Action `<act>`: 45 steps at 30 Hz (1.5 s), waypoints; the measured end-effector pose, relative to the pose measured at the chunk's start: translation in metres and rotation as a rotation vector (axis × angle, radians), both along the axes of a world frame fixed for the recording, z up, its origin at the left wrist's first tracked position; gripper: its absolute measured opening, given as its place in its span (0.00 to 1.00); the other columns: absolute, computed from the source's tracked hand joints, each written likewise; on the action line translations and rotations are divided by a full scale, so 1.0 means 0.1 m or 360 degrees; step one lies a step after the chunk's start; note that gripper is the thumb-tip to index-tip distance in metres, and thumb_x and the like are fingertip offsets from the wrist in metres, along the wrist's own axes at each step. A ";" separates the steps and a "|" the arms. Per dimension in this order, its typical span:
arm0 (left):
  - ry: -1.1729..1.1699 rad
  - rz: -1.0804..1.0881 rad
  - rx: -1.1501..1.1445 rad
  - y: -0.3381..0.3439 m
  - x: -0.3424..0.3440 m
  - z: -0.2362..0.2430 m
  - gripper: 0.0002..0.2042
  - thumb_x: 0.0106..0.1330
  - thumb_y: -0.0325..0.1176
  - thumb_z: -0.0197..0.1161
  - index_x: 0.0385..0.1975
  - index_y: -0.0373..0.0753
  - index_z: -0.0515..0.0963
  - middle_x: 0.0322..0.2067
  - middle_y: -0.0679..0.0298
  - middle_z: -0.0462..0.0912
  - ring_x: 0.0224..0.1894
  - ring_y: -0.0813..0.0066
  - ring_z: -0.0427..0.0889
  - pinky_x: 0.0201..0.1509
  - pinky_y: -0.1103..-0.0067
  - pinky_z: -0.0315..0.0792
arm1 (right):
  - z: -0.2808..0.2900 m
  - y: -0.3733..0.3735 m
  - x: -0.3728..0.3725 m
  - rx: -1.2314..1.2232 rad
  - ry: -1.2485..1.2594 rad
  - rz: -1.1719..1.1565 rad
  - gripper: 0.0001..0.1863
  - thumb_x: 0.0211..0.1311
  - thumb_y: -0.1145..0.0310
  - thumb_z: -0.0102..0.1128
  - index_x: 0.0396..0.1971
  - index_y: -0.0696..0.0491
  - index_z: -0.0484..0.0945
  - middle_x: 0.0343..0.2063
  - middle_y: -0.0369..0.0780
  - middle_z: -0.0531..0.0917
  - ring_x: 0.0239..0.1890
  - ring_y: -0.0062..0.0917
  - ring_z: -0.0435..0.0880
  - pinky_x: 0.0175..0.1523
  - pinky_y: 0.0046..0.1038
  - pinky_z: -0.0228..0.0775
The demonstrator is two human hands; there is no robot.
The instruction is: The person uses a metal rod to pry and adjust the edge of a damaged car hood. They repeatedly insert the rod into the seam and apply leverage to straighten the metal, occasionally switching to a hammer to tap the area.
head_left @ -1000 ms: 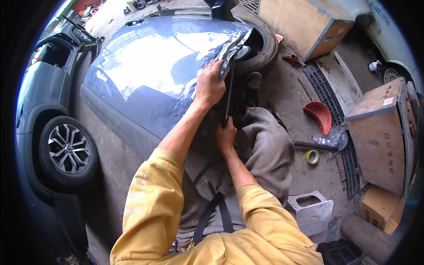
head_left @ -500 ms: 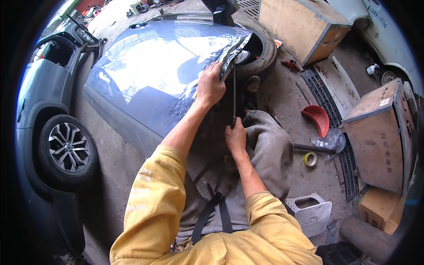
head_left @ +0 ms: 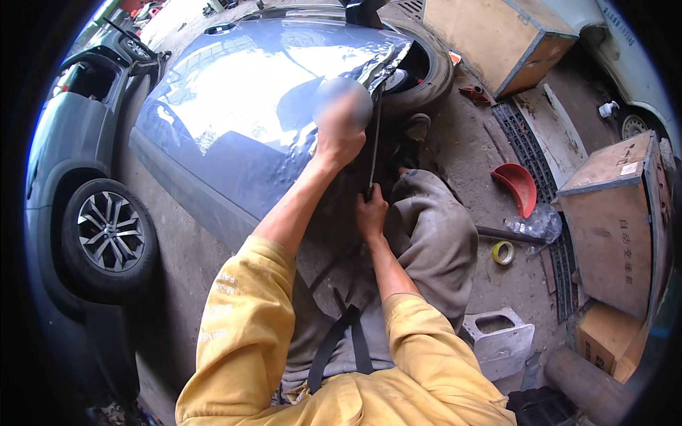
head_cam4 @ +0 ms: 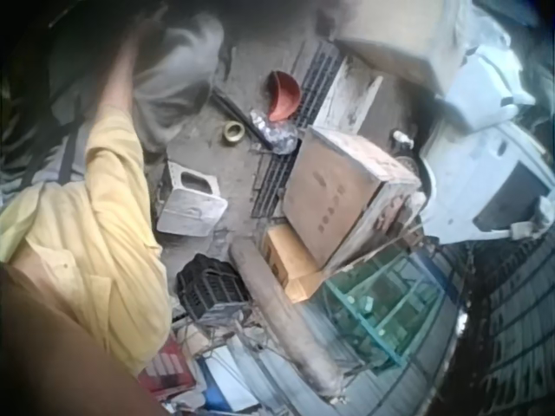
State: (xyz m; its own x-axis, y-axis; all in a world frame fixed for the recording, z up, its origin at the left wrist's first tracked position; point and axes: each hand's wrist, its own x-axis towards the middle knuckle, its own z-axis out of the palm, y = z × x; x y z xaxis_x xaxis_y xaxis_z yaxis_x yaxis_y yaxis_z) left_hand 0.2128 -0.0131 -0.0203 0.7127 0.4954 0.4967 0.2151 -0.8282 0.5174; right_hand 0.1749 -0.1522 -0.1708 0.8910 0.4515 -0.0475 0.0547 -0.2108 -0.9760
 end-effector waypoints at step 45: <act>-0.0075 0.0011 0.0152 -0.01 0.04 0.03 0.23 0.51 0.18 0.58 0.51 0.32 0.79 0.55 0.43 0.79 0.60 0.47 0.77 0.65 0.65 0.70 | 0.15 -0.20 0.08 -0.0140 -0.0227 -0.0038 0.10 0.59 0.73 0.57 0.39 0.58 0.71 0.27 0.57 0.82 0.36 0.57 0.82 0.37 0.54 0.72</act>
